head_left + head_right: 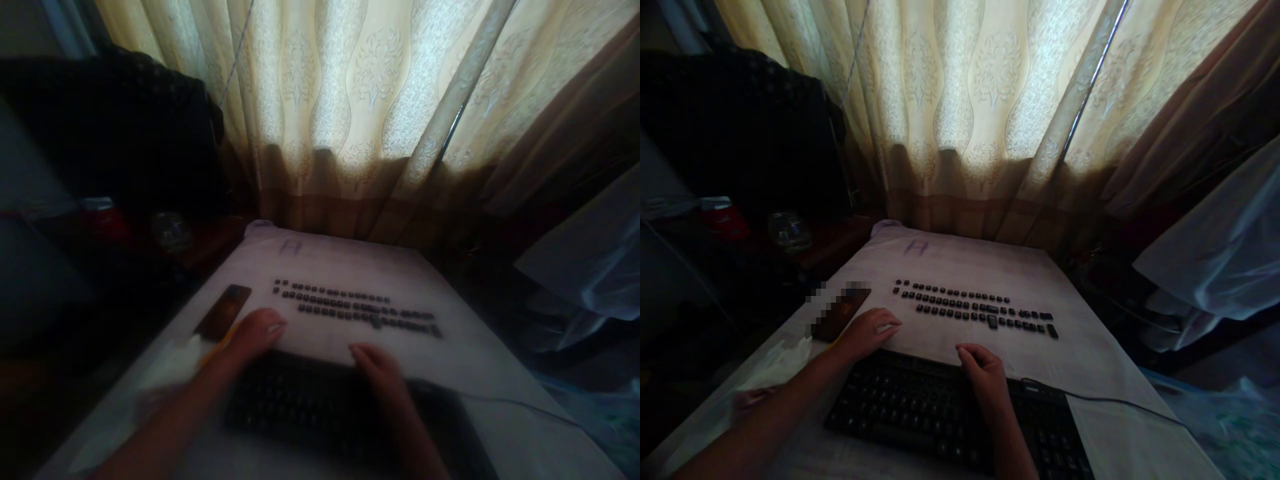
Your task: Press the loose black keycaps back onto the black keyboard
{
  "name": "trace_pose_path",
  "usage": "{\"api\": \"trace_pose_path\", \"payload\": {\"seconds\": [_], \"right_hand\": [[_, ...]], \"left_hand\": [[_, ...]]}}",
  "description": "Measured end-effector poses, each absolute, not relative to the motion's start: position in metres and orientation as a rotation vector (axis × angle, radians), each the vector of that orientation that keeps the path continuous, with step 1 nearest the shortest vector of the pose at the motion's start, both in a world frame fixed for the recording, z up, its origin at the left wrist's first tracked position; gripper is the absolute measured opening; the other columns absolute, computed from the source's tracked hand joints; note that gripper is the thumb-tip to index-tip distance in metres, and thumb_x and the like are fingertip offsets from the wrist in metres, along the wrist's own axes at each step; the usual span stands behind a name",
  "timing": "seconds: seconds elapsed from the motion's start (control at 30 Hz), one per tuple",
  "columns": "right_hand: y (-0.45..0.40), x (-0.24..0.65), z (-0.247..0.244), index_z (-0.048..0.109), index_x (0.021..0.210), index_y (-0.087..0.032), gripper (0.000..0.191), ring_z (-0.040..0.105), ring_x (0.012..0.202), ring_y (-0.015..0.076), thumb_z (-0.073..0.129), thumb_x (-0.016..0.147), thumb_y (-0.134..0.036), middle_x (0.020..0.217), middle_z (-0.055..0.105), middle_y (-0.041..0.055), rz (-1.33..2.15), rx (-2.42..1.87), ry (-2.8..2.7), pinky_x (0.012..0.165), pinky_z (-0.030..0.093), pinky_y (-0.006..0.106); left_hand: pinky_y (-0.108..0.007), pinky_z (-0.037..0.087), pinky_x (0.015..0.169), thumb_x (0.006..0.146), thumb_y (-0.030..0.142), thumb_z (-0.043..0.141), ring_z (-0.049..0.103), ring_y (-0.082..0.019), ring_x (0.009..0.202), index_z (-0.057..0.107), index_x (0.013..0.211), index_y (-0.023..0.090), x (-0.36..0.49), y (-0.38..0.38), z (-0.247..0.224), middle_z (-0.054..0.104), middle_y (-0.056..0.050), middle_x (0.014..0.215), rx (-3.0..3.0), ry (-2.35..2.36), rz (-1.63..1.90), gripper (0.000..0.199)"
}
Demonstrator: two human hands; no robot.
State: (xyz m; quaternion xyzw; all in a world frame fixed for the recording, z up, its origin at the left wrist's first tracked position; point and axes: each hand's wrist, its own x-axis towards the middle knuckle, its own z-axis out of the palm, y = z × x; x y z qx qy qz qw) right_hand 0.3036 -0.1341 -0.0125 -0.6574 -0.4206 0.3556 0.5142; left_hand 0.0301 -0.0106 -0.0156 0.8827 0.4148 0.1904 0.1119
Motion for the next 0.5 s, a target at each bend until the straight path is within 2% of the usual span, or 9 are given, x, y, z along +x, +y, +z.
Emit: {"api": "trace_pose_path", "payload": {"seconds": [0.13,0.3,0.5], "right_hand": [[-0.135,0.306,-0.016,0.081,0.08,-0.018,0.055,0.067,0.071,0.0291,0.07,0.064,-0.069,0.071,0.073,0.0088,0.85,-1.565,-0.995,0.065,0.054,0.039],[-0.136,0.305,-0.012,0.08,0.075,-0.018,0.058,0.068,0.073,0.0312,0.071,0.059,-0.073,0.074,0.075,0.011,0.85,-1.558,-0.966,0.068,0.056,0.042],[-0.136,0.305,-0.008,0.08,0.074,-0.019,0.057,0.07,0.073,0.0311,0.07,0.062,-0.074,0.074,0.076,0.011,0.826,-1.551,-0.995,0.068,0.057,0.043]], "left_hand": [[-0.045,0.056,0.088,0.097,0.034,0.062,0.064,-0.024,0.105,0.059,0.124,0.018,0.054,0.019,-0.015,0.061,-0.01,0.126,2.548,1.331,0.389,0.032],[-0.046,0.056,0.088,0.097,0.034,0.063,0.064,-0.025,0.105,0.058,0.126,0.018,0.077,0.032,-0.012,0.06,-0.01,0.127,2.508,1.429,0.248,0.034],[-0.045,0.056,0.088,0.097,0.034,0.062,0.064,-0.025,0.105,0.059,0.126,0.018,0.093,0.039,-0.01,0.06,-0.01,0.127,2.488,1.498,0.149,0.033]]}}
